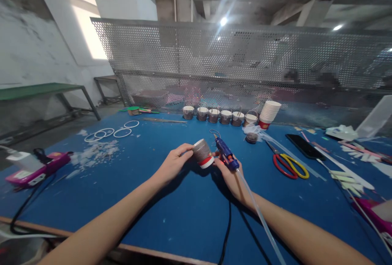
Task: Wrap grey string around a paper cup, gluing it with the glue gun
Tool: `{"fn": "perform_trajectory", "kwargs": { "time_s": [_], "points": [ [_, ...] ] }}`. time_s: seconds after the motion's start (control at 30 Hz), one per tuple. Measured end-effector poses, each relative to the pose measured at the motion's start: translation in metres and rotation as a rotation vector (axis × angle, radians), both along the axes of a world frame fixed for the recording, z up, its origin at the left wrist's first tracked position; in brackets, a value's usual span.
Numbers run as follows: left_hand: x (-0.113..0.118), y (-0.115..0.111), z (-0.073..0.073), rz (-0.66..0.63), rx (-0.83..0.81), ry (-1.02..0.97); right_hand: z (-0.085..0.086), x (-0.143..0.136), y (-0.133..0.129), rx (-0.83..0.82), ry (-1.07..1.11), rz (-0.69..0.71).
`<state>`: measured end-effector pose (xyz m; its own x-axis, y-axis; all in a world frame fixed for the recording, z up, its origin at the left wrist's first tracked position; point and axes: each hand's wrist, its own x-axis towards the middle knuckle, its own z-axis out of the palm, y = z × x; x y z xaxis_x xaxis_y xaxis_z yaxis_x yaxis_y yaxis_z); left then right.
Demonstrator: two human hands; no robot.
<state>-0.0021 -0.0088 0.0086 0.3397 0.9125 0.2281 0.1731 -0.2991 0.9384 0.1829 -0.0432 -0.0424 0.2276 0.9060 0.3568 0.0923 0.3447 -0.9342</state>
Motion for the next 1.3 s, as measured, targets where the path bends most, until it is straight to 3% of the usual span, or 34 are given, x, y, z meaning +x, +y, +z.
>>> {"fn": "perform_trajectory", "kwargs": {
  "time_s": [0.3, 0.5, 0.73, 0.87, 0.97, 1.1, 1.3],
  "points": [
    [0.002, -0.006, -0.007, 0.040, 0.361, 0.274, -0.003, 0.001, -0.002, 0.081, -0.183, 0.009],
    [0.002, -0.003, -0.018, 0.113, 0.417, 0.319, -0.003, -0.002, -0.003, 0.126, -0.249, 0.027],
    [-0.001, 0.000, -0.014, 0.148, 0.265, 0.300, -0.002, -0.005, -0.003, 0.149, -0.268, 0.001],
    [-0.008, 0.006, -0.007, 0.183, 0.190, 0.281, -0.001, -0.005, -0.001, 0.088, -0.105, -0.004],
    [-0.012, 0.011, 0.001, 0.207, 0.174, 0.320, 0.003, -0.005, 0.003, 0.022, 0.052, -0.096],
    [-0.015, 0.014, 0.011, 0.132, 0.108, 0.337, 0.014, -0.010, 0.009, -0.039, 0.151, -0.226],
    [-0.027, 0.018, 0.017, 0.061, 0.134, 0.352, 0.029, -0.035, 0.016, -0.056, 0.189, -0.190]
  ]
}}
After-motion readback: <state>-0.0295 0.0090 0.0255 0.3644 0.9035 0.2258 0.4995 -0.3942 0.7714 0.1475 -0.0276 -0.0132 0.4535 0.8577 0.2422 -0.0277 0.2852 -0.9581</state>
